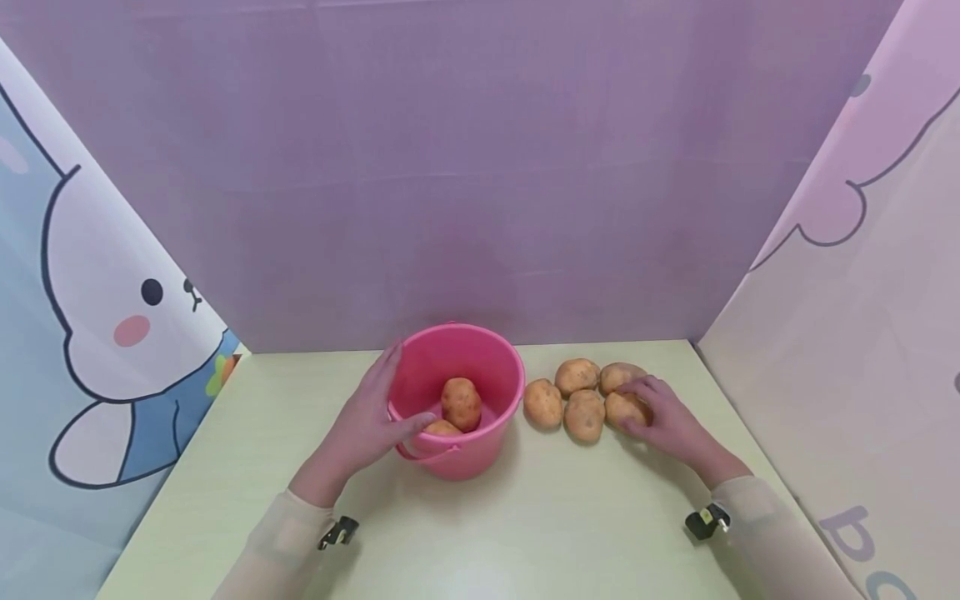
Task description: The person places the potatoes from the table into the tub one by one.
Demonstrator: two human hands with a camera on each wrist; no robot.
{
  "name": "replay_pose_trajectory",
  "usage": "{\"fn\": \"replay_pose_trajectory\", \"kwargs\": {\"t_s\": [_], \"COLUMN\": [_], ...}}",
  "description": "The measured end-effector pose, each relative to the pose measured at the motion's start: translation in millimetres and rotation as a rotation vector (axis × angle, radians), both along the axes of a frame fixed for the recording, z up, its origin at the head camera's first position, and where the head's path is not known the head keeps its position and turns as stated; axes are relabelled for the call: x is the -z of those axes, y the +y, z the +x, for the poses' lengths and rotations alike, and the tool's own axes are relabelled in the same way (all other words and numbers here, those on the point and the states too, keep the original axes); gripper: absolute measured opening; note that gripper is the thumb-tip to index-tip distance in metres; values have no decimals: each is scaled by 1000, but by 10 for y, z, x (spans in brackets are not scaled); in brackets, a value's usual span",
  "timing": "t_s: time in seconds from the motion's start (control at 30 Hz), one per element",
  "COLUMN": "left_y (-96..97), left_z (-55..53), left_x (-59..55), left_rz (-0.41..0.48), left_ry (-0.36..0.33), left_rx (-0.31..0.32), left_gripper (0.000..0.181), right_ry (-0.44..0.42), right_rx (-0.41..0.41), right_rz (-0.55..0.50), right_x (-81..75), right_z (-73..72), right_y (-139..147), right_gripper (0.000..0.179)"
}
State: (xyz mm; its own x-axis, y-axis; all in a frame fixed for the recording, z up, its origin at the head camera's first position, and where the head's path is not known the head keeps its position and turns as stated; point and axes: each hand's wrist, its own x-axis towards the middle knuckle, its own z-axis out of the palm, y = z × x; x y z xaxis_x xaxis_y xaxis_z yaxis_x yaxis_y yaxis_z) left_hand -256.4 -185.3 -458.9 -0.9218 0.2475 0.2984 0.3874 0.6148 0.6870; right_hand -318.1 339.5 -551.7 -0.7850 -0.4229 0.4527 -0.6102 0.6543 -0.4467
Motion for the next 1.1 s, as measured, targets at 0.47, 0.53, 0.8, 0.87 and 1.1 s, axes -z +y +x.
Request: {"fn": "replay_pose_trajectory", "kwargs": {"t_s": [0.47,0.53,0.8,0.87,1.1], "left_y": [4,2,-6,-5,3], "left_z": [-2,-6,-13,-14,-12], "left_x": [0,5,17,16,-1], "left_rz": [-2,-7,-3,-4,0], "left_ry": [4,5,2,3,-3], "left_rx": [0,-5,-8,-8,-9], "left_gripper": [122,122,122,122,122], "right_ry": [-109,-109,-115,-118,-152], "right_rx": [19,16,21,19,-5], "right_rz": [-7,-6,17,15,1], "right_x": [60,66,86,88,98], "right_z": [16,12,-2,-9,-36], "right_y": [-6,-10,-14,-14,-18], "right_gripper": [68,69,72,72,74]}}
